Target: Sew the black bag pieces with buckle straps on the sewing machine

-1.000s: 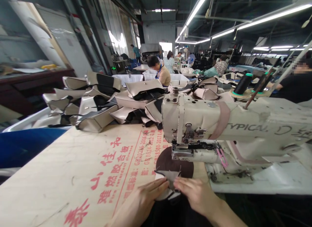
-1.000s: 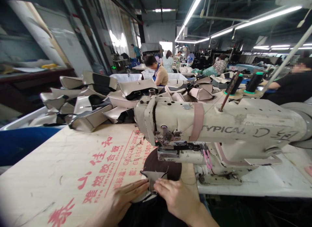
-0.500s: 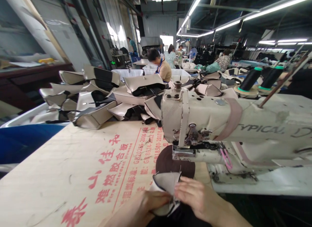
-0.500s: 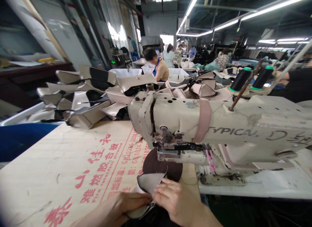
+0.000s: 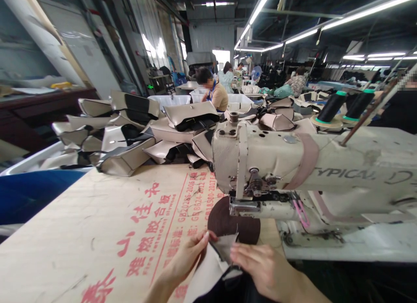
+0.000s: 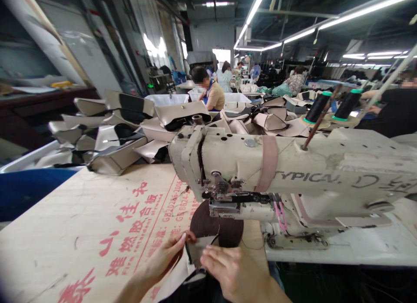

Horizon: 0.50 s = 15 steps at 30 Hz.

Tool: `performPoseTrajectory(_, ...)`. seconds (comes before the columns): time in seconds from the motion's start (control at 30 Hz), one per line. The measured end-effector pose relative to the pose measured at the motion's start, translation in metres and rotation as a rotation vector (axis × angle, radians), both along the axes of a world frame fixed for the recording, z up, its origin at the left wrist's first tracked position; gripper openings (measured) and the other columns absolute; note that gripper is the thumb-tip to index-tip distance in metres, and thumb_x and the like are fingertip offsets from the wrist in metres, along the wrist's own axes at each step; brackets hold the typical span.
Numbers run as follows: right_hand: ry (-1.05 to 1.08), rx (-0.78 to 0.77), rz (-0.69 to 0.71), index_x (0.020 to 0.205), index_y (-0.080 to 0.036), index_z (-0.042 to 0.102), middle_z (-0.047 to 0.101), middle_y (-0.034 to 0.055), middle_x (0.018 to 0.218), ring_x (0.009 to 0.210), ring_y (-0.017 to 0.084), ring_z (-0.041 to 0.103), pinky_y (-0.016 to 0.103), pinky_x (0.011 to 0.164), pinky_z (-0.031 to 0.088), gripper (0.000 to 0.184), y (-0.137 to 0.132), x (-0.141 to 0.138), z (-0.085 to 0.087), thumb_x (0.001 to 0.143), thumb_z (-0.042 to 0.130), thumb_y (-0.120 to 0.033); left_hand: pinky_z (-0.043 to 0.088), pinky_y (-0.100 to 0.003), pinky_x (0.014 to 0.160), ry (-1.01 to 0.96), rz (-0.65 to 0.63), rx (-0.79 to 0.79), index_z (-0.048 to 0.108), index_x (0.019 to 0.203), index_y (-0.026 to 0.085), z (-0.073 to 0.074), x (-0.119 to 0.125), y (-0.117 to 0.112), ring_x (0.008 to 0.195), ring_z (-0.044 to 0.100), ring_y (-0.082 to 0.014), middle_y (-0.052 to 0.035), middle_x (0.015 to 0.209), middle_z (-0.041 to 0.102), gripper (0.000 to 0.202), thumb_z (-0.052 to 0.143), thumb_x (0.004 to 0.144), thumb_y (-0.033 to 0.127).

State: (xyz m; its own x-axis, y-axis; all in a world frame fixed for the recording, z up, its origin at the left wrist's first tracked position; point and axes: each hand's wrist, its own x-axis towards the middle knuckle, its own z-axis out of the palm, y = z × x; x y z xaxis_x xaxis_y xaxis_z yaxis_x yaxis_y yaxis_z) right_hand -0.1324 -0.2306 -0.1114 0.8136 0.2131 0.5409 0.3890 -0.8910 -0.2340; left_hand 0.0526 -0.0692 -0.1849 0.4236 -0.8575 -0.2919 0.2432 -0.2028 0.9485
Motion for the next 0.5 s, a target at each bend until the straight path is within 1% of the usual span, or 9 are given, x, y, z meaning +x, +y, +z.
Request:
performPoseTrajectory(0.07, -0.055, -0.056, 0.026, 0.108, -0.006, 0.054, 0.063, 0.0094, 0.106, 0.105, 0.014, 0.055, 0.022, 0.091, 0.047, 0.034, 0.002, 0.001, -0.002, 0.086, 0.028, -0.008, 0.043, -0.023, 0.063, 0.017, -0.047, 0.026, 0.055, 0.081, 0.013, -0.010, -0.004, -0.005, 0.062, 0.050, -0.0103, 0.0010, 0.068, 0.054, 0.037, 0.049, 0.080, 0.049)
performPoseTrajectory(0.13, -0.090, -0.097, 0.056, 0.104, -0.006, 0.056, 0.064, 0.0098, 0.101, 0.098, 0.016, 0.058, 0.024, 0.088, 0.050, 0.030, 0.004, 0.001, -0.003, 0.087, 0.031, -0.010, 0.040, -0.022, 0.059, -0.141, -0.132, 0.083, 0.055, 0.071, 0.012, -0.013, -0.003, -0.009, 0.059, 0.048, -0.0098, 0.0011, 0.064, 0.052, 0.037, 0.053, 0.078, 0.049)
performPoseTrajectory(0.17, -0.087, -0.104, 0.066, 0.102, -0.006, 0.057, 0.065, 0.0096, 0.100, 0.096, 0.016, 0.059, 0.024, 0.087, 0.050, 0.029, 0.004, 0.000, -0.004, 0.087, 0.032, -0.010, 0.040, -0.022, 0.060, -0.262, -0.158, 0.108, 0.056, 0.068, 0.012, -0.009, -0.002, -0.011, 0.062, 0.049, -0.0107, -0.0001, 0.067, 0.054, 0.037, 0.054, 0.077, 0.048)
performPoseTrajectory(0.23, -0.065, -0.080, 0.085, 0.101, -0.006, 0.057, 0.065, 0.0095, 0.098, 0.096, 0.016, 0.059, 0.023, 0.088, 0.050, 0.028, 0.004, 0.000, -0.004, 0.086, 0.033, -0.010, 0.042, -0.024, 0.066, -0.514, -0.109, 0.151, 0.058, 0.071, 0.014, 0.007, -0.001, -0.009, 0.073, 0.054, -0.0140, -0.0029, 0.080, 0.059, 0.032, 0.055, 0.077, 0.046)
performPoseTrajectory(0.33, -0.026, 0.015, 0.091, 0.105, -0.005, 0.054, 0.064, 0.0101, 0.100, 0.099, 0.015, 0.058, 0.021, 0.089, 0.048, 0.032, 0.002, -0.002, -0.005, 0.085, 0.029, -0.007, 0.044, -0.028, 0.079, -0.790, 0.133, 0.181, 0.058, 0.087, 0.020, 0.046, -0.014, 0.011, 0.090, 0.056, -0.0168, -0.0033, 0.096, 0.060, 0.023, 0.049, 0.082, 0.040)
performPoseTrajectory(0.37, -0.028, 0.044, 0.083, 0.106, -0.006, 0.053, 0.064, 0.0103, 0.100, 0.099, 0.014, 0.058, 0.021, 0.088, 0.048, 0.034, 0.001, -0.003, -0.005, 0.084, 0.028, -0.006, 0.045, -0.028, 0.082, -0.855, 0.174, 0.166, 0.058, 0.090, 0.021, 0.059, -0.024, 0.021, 0.093, 0.056, -0.0166, -0.0030, 0.097, 0.060, 0.022, 0.046, 0.084, 0.039)
performPoseTrajectory(0.4, -0.027, 0.066, 0.074, 0.108, -0.006, 0.052, 0.064, 0.0103, 0.101, 0.099, 0.014, 0.058, 0.021, 0.087, 0.049, 0.035, 0.001, -0.005, -0.007, 0.083, 0.027, -0.005, 0.046, -0.027, 0.083, -0.889, 0.152, 0.145, 0.058, 0.091, 0.023, 0.070, -0.035, 0.032, 0.094, 0.057, -0.0161, -0.0026, 0.098, 0.061, 0.021, 0.043, 0.086, 0.037)
performPoseTrajectory(0.43, -0.020, 0.083, 0.063, 0.109, -0.007, 0.051, 0.064, 0.0099, 0.103, 0.099, 0.014, 0.058, 0.021, 0.085, 0.049, 0.036, 0.001, -0.007, -0.008, 0.083, 0.027, -0.004, 0.046, -0.025, 0.084, -0.923, 0.067, 0.123, 0.059, 0.096, 0.025, 0.079, -0.047, 0.041, 0.097, 0.057, -0.0160, -0.0021, 0.102, 0.061, 0.020, 0.046, 0.085, 0.036)
performPoseTrajectory(0.5, 0.002, 0.107, 0.035, 0.112, -0.011, 0.049, 0.063, 0.0086, 0.106, 0.098, 0.013, 0.059, 0.021, 0.083, 0.050, 0.037, 0.002, -0.010, -0.011, 0.083, 0.027, -0.004, 0.046, -0.022, 0.088, -1.054, -0.073, 0.079, 0.053, 0.114, 0.029, 0.089, -0.068, 0.051, 0.104, 0.056, -0.0167, -0.0018, 0.116, 0.058, 0.033, 0.053, 0.081, 0.034)
